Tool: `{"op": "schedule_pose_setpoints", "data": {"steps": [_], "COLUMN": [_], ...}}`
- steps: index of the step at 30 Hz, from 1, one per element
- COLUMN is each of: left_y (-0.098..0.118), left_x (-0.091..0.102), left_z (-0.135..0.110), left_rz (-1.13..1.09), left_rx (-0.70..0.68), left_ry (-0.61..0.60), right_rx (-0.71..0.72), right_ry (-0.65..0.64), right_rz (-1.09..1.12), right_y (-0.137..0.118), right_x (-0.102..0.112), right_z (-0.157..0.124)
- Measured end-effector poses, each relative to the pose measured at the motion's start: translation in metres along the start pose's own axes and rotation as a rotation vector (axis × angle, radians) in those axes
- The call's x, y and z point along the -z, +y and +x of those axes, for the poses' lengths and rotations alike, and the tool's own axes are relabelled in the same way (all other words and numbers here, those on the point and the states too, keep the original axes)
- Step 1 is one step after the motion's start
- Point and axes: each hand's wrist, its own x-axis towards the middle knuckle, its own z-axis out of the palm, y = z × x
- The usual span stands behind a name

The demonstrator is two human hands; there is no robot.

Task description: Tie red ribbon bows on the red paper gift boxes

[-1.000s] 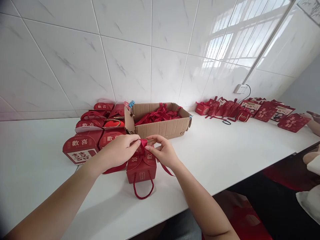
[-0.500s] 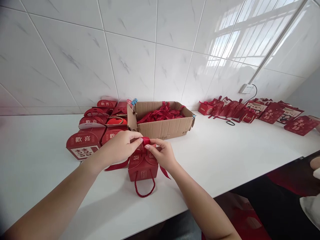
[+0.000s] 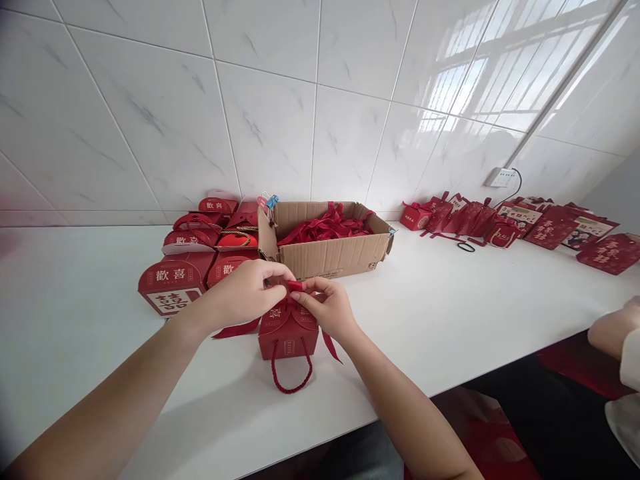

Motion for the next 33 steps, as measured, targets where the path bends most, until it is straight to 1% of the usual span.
{"op": "schedule_pose_setpoints", "data": {"steps": [3, 6, 8, 11, 17, 24, 33], "left_y": [-0.002, -0.004, -0.005, -0.005, -0.002, -0.005, -0.006], "left_x": [-0.001, -0.003, -0.004, -0.005, -0.004, -0.008, -0.008], "left_z": [0.002, 0.005, 0.006, 0.007, 0.005, 0.009, 0.009], "left_rz": [0.002, 0.024, 0.026, 0.010, 0.000, -0.007, -0.005], "left_rx": [-0.012, -0.051, -0.083, -0.115, -0.126, -0.146, -0.126], "left_ry": [0.011, 0.058, 0.096, 0.119, 0.137, 0.140, 0.142], "right_rx": [0.012, 0.038, 0.035, 0.002, -0.012, -0.120, -0.119], "right_ry": [0.005, 0.002, -0.029, -0.089, -0.121, -0.163, -0.200], "right_rz": [-0.018, -0.011, 0.018, 0.050, -0.002, 0.082, 0.053], "right_y": [0.000, -0.001, -0.002, -0.002, -0.002, -0.005, -0.010], "right_x": [-0.001, -0.001, 0.001, 0.004, 0.008, 0.011, 0.011], "right_z": [0.000, 0.000, 0.000, 0.000, 0.001, 0.001, -0.001]}}
